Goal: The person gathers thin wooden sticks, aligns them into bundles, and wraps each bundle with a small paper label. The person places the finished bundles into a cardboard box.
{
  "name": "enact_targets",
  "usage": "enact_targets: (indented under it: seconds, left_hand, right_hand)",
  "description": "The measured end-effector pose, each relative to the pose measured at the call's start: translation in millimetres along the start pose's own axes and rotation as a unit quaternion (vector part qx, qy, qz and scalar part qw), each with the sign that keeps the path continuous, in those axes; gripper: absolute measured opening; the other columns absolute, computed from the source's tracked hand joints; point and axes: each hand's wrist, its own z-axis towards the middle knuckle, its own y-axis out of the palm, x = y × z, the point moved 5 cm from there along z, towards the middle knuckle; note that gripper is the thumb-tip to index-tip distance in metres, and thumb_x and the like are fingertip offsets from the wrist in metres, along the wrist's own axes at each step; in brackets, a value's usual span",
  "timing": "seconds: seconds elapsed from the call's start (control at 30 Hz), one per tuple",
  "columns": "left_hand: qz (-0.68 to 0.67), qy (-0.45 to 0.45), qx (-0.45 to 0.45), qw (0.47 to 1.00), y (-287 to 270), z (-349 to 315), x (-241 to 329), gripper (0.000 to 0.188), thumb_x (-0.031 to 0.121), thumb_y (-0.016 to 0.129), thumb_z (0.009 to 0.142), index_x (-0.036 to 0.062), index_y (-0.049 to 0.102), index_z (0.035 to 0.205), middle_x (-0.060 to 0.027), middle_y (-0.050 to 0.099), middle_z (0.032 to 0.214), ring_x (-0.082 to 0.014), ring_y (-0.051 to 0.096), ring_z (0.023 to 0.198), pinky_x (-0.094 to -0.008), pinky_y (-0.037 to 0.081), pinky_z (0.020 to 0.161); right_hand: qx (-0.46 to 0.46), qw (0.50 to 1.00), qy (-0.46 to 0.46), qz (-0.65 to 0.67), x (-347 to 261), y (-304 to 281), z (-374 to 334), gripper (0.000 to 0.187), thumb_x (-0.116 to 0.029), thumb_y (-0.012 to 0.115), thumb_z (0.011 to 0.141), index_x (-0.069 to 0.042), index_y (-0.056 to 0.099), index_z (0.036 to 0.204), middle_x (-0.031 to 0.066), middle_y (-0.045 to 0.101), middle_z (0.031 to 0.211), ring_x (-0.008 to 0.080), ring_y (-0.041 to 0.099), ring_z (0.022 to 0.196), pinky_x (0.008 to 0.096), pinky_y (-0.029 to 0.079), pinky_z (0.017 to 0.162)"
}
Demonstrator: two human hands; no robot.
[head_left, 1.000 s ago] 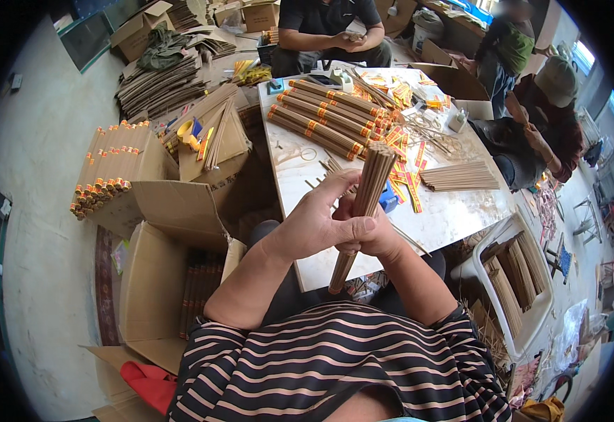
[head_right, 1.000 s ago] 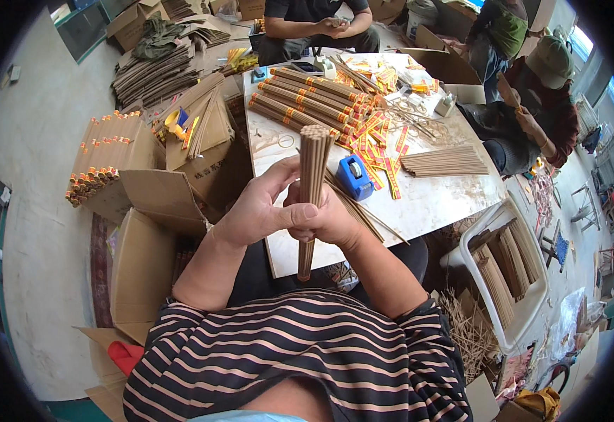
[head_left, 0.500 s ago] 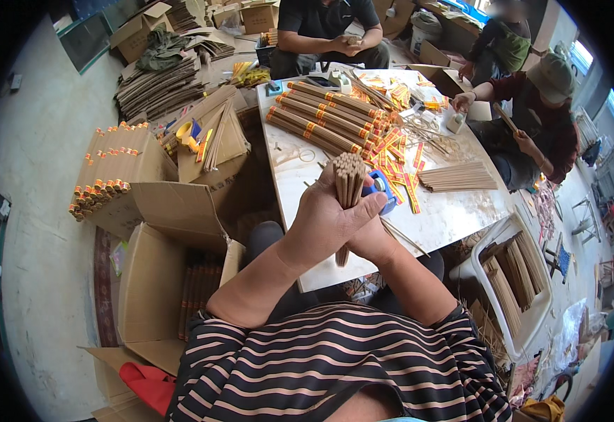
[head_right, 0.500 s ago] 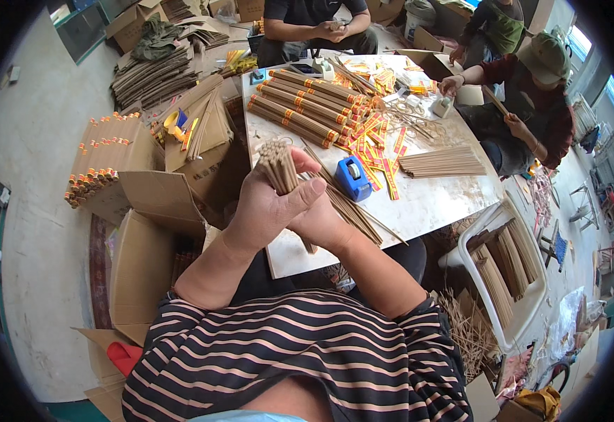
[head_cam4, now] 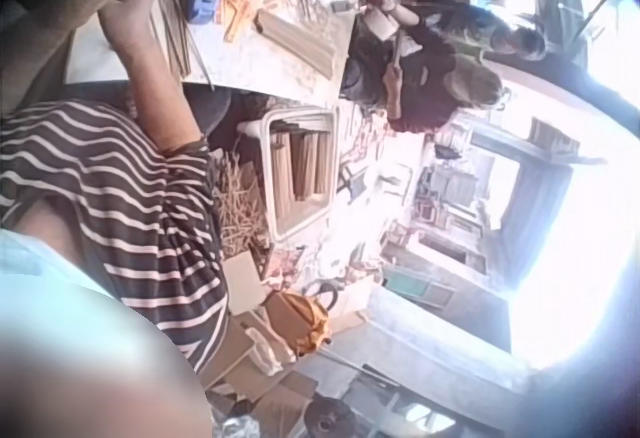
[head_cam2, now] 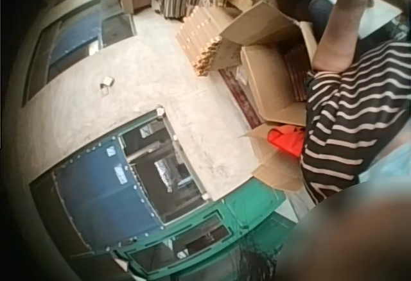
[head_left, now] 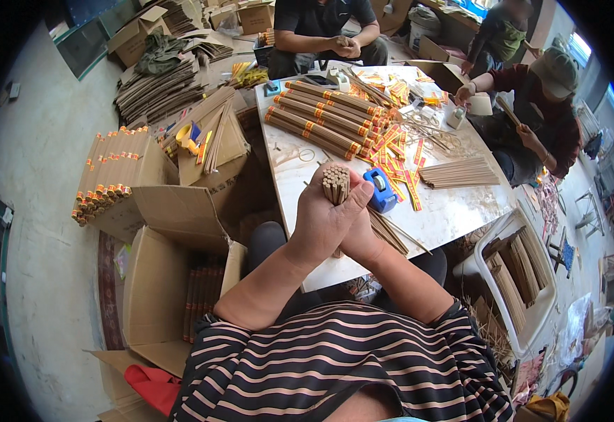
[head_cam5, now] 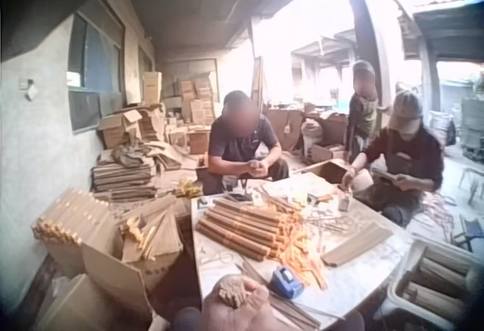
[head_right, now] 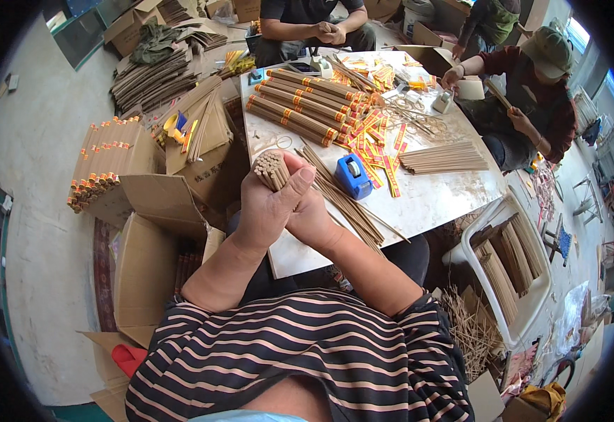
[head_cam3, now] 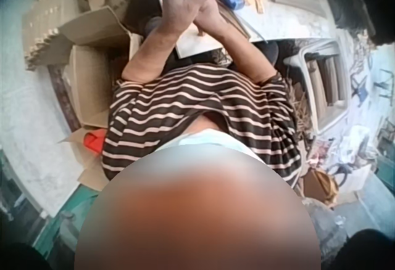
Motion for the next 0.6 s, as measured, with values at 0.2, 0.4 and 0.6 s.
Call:
enact_targets:
  seconds: [0.2, 0.4, 0.6]
  left_hand:
    - [0.043, 0.064, -0.009, 0.997, 1.0, 0.8, 22.4, 0.024, 0.019, 0.068, 0.081, 0.0033, 0.052, 0.074, 0.0006, 0.053, 0.067, -0.0059, 0.049, 0.062, -0.0206, 0.041, 0.058]
    - [-0.059, -0.021, -0.085, 0.994, -1.3, 6.3, 3.2, 0.028, 0.023, 0.071, 0.079, 0.0051, 0.051, 0.073, 0.0008, 0.05, 0.059, -0.0054, 0.047, 0.052, -0.02, 0.039, 0.049]
    - [-0.196, -0.134, -0.163, 0.957, -6.5, 4.2, -7.1, 0.027, 0.023, 0.073, 0.077, 0.0043, 0.053, 0.079, 0.0024, 0.05, 0.061, -0.0039, 0.047, 0.054, -0.0184, 0.039, 0.05]
  right_hand:
    - [-0.011, 0.998, 0.067, -0.002, 17.6, 2.3, -16.3, 0.023, -0.011, 0.067, 0.076, -0.002, 0.059, 0.097, 0.0066, 0.063, 0.078, 0.0149, 0.06, 0.073, 0.0297, 0.048, 0.066]
    - [-0.026, 0.988, 0.132, 0.076, 22.8, 0.6, -16.4, 0.025, -0.007, 0.069, 0.073, -0.004, 0.058, 0.095, 0.0058, 0.06, 0.077, 0.0132, 0.058, 0.071, 0.0267, 0.047, 0.064]
    - [-0.123, 0.948, 0.288, 0.064, 12.5, 5.3, -13.1, 0.045, -0.006, 0.07, 0.073, -0.005, 0.044, 0.11, 0.0032, 0.053, 0.092, 0.0111, 0.053, 0.081, 0.025, 0.046, 0.068]
